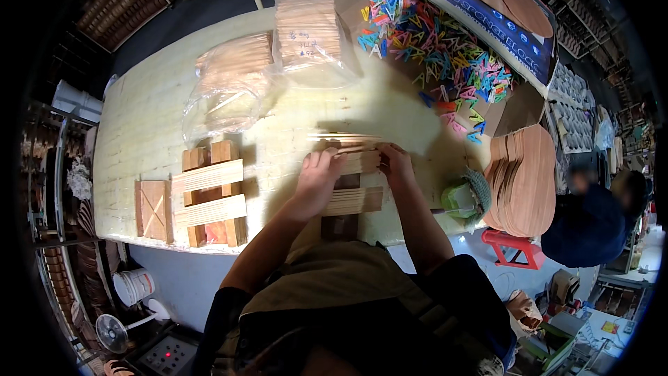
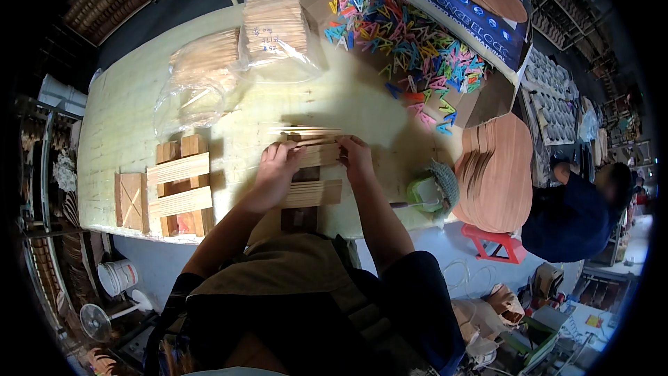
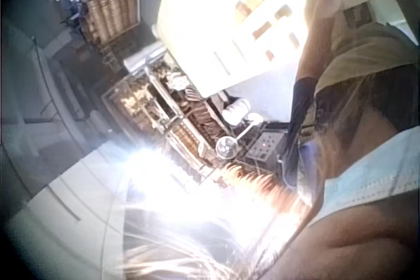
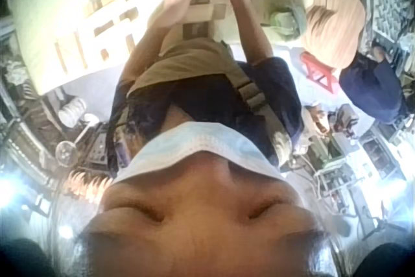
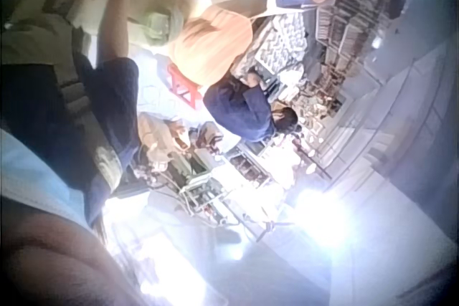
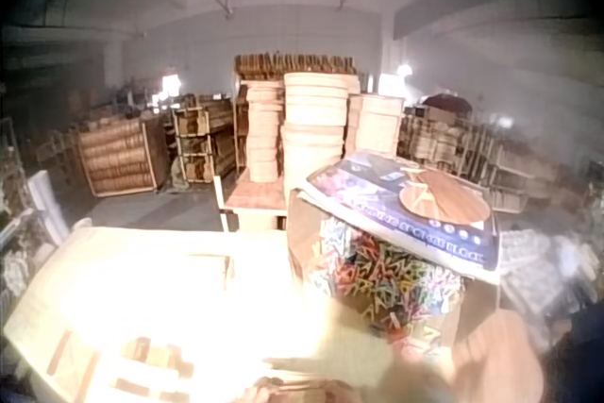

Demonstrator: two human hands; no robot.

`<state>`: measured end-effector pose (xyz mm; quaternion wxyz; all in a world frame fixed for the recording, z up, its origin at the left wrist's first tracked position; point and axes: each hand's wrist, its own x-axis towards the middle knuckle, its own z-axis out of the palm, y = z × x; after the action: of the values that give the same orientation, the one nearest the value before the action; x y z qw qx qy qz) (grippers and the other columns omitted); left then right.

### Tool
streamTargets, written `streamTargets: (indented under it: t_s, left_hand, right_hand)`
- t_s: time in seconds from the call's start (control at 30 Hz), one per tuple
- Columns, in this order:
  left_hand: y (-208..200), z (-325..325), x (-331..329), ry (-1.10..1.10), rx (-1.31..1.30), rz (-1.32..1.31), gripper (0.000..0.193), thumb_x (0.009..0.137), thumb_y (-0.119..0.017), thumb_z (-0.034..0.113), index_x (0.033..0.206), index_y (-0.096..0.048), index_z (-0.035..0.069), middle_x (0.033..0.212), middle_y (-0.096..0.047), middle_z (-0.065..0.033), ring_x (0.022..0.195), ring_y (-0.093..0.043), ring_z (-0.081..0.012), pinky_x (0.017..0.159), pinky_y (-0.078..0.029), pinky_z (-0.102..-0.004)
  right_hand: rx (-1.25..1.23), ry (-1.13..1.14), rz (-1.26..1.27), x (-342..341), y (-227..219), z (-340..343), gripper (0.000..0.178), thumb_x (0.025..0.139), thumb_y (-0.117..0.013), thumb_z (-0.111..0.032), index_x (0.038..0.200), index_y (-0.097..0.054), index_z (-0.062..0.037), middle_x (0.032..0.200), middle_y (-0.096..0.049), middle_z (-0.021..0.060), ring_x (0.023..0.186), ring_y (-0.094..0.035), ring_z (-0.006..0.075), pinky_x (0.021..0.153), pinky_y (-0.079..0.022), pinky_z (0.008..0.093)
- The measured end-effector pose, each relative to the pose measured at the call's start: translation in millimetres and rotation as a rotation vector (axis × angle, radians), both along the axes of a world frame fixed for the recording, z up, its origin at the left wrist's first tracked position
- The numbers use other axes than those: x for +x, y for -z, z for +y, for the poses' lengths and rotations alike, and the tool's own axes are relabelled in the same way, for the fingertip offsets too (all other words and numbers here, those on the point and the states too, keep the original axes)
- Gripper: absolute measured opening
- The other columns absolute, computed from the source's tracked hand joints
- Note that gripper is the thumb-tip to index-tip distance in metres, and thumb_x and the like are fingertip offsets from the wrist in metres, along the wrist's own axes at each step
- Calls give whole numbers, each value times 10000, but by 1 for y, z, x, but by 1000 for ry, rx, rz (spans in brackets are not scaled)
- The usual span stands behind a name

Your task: The person assembles craft kits by applying white adhesive tape to small rectangular wooden blocks and placing them on the table. They then pick up circular wooden pieces, attach colorful plastic sticks to them, and place the finished items on the table.

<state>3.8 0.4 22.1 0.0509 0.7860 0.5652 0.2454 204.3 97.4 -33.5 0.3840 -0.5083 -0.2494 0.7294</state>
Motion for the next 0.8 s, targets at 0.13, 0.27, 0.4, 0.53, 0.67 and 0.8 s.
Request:
streamTargets:
  t_s: [0.13, 0.27, 0.4, 0.53, 0.67, 0.8]
  left_hand:
    - [2, -1, -3, 7, 19, 34, 468, 782, -551, 12, 1247, -563, 62, 1191, -537, -149, 1063, -522, -331, 940, -420, -412]
    - [3, 4, -6, 50, -88, -47, 482, 763, -568, 6, 1241, -566, 66, 1191, -537, -145, 1082, -519, -330, 942, -419, -405]
    - [3, 3, -8, 42, -95, -20, 478, 756, -595, 11, 1231, -568, 61, 1177, -540, -143, 1078, -519, -327, 936, -423, -400]
    - [-3, 2, -8, 51, -117, -34, 452, 782, -556, 32, 1232, -547, 63, 1187, -537, -137, 1068, -511, -338, 937, -425, -415]
    - [0, 6, -10, 55, -120, 4, 468, 754, -613, 74, 1216, -548, 39, 1173, -535, -134, 1057, -517, -323, 938, -428, -403]
    - [-8, 10, -8, 45, -108, -11, 493, 727, -653, 99, 1204, -548, 33, 1148, -534, -132, 1036, -522, -323, 930, -436, -399]
  right_hand:
    - [-8, -100, -61, 4, -13, -2, 112, 828, -604, -165, 892, -633, -77, 738, -580, 9, 640, -556, 121, 573, -444, 271]
    - [3, -29, 115, 2, 0, 10, 140, 839, -639, -167, 919, -655, -53, 757, -596, 25, 653, -566, 139, 604, -456, 271]
    - [218, -46, 118, -4, -7, 22, 111, 853, -663, -128, 908, -659, -31, 803, -627, 42, 691, -602, 155, 652, -493, 266]
    - [316, -46, 182, 3, -21, 47, 84, 852, -656, -54, 915, -654, 1, 843, -649, 64, 748, -638, 161, 698, -544, 288]
    - [316, -14, 185, -16, -24, 76, 252, 846, -680, -89, 1056, -620, 37, 1004, -638, 116, 867, -641, 224, 769, -541, 308]
    - [621, 1, -346, -45, -24, 85, 581, 827, -725, -244, 1277, -486, 35, 1233, -521, 170, 1095, -544, 272, 912, -467, 356]
